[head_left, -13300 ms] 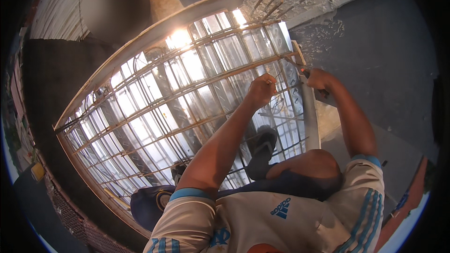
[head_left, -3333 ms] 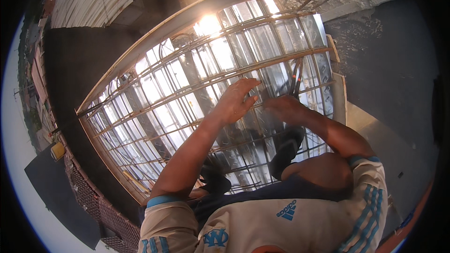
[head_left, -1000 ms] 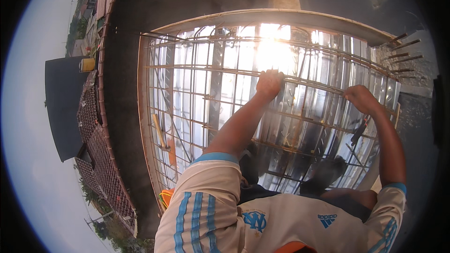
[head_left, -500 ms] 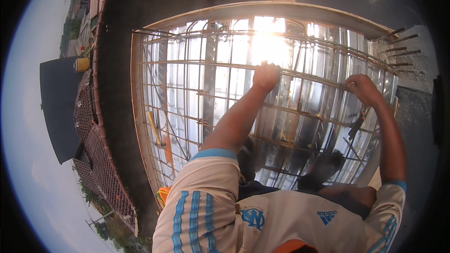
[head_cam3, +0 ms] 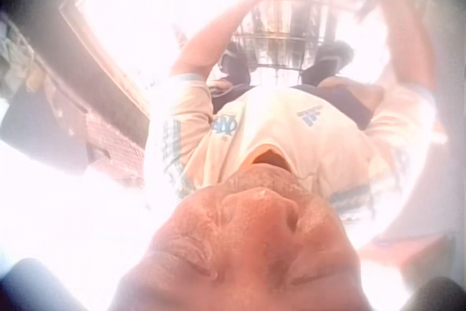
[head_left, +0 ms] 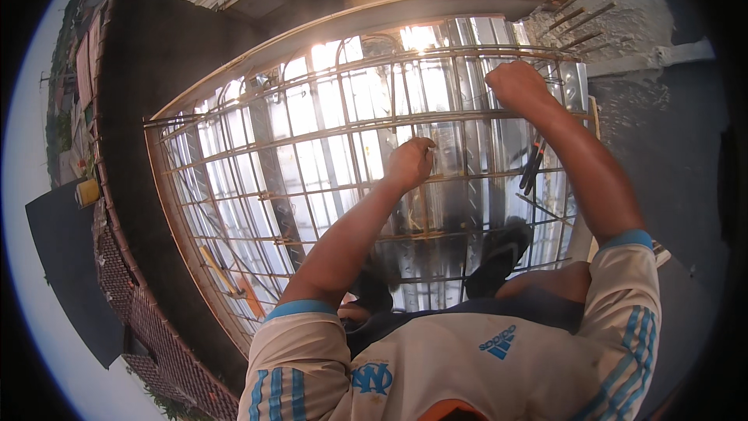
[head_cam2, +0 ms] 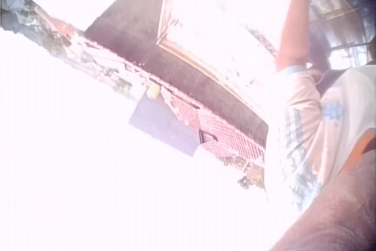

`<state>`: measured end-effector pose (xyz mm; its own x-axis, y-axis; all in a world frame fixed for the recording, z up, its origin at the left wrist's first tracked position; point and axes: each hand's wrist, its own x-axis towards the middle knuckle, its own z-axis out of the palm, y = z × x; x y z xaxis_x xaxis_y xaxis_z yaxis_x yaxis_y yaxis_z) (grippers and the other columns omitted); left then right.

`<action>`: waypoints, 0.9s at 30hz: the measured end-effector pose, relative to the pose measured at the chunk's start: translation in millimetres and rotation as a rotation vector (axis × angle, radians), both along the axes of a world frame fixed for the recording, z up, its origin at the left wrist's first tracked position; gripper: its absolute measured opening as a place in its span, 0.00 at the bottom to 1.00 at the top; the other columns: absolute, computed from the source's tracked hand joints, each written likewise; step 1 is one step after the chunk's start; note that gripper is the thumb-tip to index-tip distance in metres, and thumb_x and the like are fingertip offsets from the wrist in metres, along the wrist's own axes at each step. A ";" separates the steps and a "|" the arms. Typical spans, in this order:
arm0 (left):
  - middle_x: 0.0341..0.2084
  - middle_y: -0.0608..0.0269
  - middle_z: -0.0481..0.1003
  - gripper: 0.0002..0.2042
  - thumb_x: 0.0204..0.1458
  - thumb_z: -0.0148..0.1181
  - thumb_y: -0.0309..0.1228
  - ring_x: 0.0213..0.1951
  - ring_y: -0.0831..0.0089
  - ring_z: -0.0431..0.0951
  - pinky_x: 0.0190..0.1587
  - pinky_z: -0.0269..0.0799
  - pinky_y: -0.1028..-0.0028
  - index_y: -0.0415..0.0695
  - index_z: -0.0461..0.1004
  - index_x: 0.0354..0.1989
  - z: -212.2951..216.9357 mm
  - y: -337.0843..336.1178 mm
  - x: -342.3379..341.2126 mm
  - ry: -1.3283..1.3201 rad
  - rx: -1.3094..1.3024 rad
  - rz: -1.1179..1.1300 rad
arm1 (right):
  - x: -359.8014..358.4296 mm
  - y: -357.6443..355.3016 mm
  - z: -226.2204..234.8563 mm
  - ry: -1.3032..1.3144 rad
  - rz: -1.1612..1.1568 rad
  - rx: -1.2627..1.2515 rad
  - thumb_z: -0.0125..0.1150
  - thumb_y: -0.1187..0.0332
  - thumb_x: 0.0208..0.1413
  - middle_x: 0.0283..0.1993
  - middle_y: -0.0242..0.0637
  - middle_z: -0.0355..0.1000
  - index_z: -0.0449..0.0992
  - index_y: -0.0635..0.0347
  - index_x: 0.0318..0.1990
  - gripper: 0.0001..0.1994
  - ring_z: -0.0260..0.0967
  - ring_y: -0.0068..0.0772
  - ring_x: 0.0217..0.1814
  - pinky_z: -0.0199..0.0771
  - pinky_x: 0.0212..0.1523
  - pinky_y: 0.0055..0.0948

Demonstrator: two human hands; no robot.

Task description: The person is assembling a metal grid structure on a rooftop. They are using pliers to bend and secure metal wires, connecting them to the grid framework. The person moves around the grid, adjusting and tightening connections.

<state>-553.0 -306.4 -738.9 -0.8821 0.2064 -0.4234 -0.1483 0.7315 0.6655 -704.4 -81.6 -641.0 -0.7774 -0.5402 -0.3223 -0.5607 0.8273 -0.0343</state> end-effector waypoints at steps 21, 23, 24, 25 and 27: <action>0.22 0.67 0.70 0.16 0.62 0.45 0.40 0.25 0.77 0.68 0.33 0.68 0.74 0.39 0.74 0.37 29.8 -8.0 -48.3 -0.396 0.496 0.246 | 11.7 -22.5 21.1 -0.212 0.020 -0.327 0.59 0.65 0.52 0.29 0.43 0.75 0.78 0.56 0.32 0.06 0.73 0.50 0.34 0.70 0.36 0.46; 0.21 0.67 0.69 0.16 0.63 0.45 0.40 0.24 0.77 0.68 0.33 0.67 0.74 0.39 0.72 0.37 25.3 -12.0 -44.9 -0.475 0.613 0.266 | 10.8 -21.2 21.8 -0.238 -0.006 -0.316 0.59 0.64 0.53 0.30 0.43 0.75 0.78 0.55 0.33 0.06 0.73 0.50 0.35 0.70 0.36 0.45; 0.20 0.67 0.69 0.16 0.63 0.45 0.40 0.24 0.77 0.68 0.33 0.67 0.75 0.39 0.72 0.37 23.0 -13.1 -43.2 -0.487 0.652 0.274 | 10.1 -19.9 21.7 -0.251 -0.019 -0.312 0.59 0.64 0.53 0.30 0.44 0.76 0.78 0.55 0.34 0.07 0.73 0.50 0.35 0.71 0.36 0.45; 0.20 0.68 0.68 0.16 0.63 0.45 0.40 0.24 0.77 0.69 0.33 0.67 0.75 0.39 0.71 0.38 26.1 -13.3 -42.1 -0.501 0.691 0.283 | 9.7 -18.4 20.1 -0.253 -0.028 -0.322 0.59 0.64 0.53 0.30 0.44 0.76 0.79 0.55 0.34 0.07 0.73 0.50 0.35 0.71 0.37 0.45; 0.19 0.68 0.68 0.15 0.63 0.44 0.40 0.24 0.76 0.69 0.33 0.66 0.75 0.39 0.70 0.38 31.8 -9.6 -39.5 -0.449 0.664 0.232 | 8.6 -14.3 16.5 -0.258 -0.047 -0.344 0.59 0.63 0.53 0.31 0.44 0.76 0.79 0.54 0.34 0.07 0.73 0.50 0.36 0.71 0.37 0.45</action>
<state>-592.5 -316.0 -707.1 -0.7093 0.3706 -0.5996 -0.6011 0.1264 0.7891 -695.7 -95.9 -624.5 -0.7213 -0.6160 -0.3166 -0.4599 0.7678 -0.4462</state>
